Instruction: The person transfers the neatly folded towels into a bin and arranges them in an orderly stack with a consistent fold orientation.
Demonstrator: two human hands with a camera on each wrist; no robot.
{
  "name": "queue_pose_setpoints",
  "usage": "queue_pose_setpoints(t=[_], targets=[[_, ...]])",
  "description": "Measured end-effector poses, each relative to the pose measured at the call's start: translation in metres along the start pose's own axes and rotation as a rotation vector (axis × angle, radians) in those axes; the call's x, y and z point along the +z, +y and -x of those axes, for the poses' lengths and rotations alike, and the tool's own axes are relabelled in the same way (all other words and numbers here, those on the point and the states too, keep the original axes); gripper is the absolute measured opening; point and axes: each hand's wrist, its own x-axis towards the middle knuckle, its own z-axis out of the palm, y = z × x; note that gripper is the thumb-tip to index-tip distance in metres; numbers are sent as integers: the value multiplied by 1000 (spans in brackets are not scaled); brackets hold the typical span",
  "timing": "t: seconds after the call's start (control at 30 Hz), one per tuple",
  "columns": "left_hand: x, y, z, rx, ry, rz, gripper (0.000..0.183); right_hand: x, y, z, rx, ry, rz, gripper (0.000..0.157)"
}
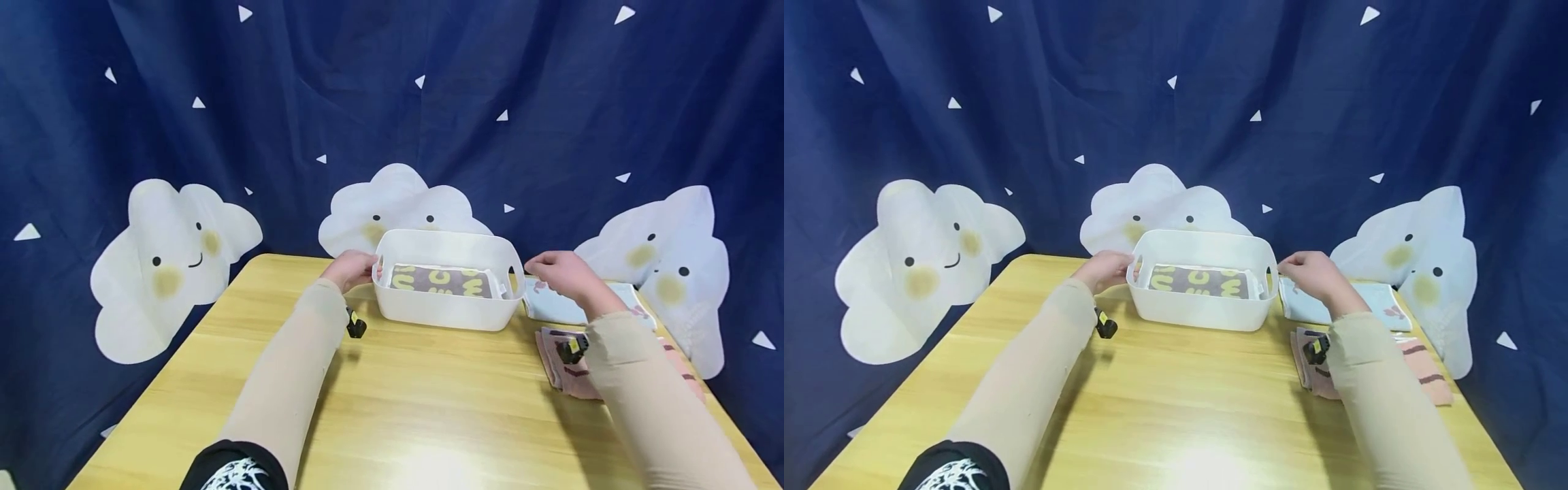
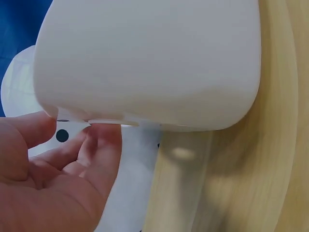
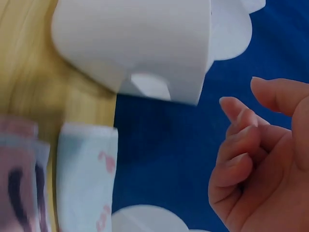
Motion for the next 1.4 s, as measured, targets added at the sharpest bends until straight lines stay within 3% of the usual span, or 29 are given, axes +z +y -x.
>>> queue_pose_setpoints(t=[0.2,0.43,0.6,0.73,0.9,1.03,1.17,1.4], targets=[[-4,-3,3,-10,4,62,38,-9,19,26,-63,8,169,44],[-5,-2,3,-13,8,65,39,-16,45,67,-62,-25,319,51],[-5,-1,0,13,-18,88,38,-12,72,91,-66,-75,406,59],[-6,-1,-1,44,-35,82,36,-9,95,106,-83,-44,469,61],[-5,-1,1,34,-36,59,33,2,121,114,-139,-26,459,61],[-6,-3,-1,7,-31,68,34,16,134,114,-109,-91,397,68],[-7,-5,-3,-12,-31,66,36,25,139,111,-56,-144,429,78],[-7,-4,-3,-2,-26,27,36,29,136,109,-53,-136,454,78]])
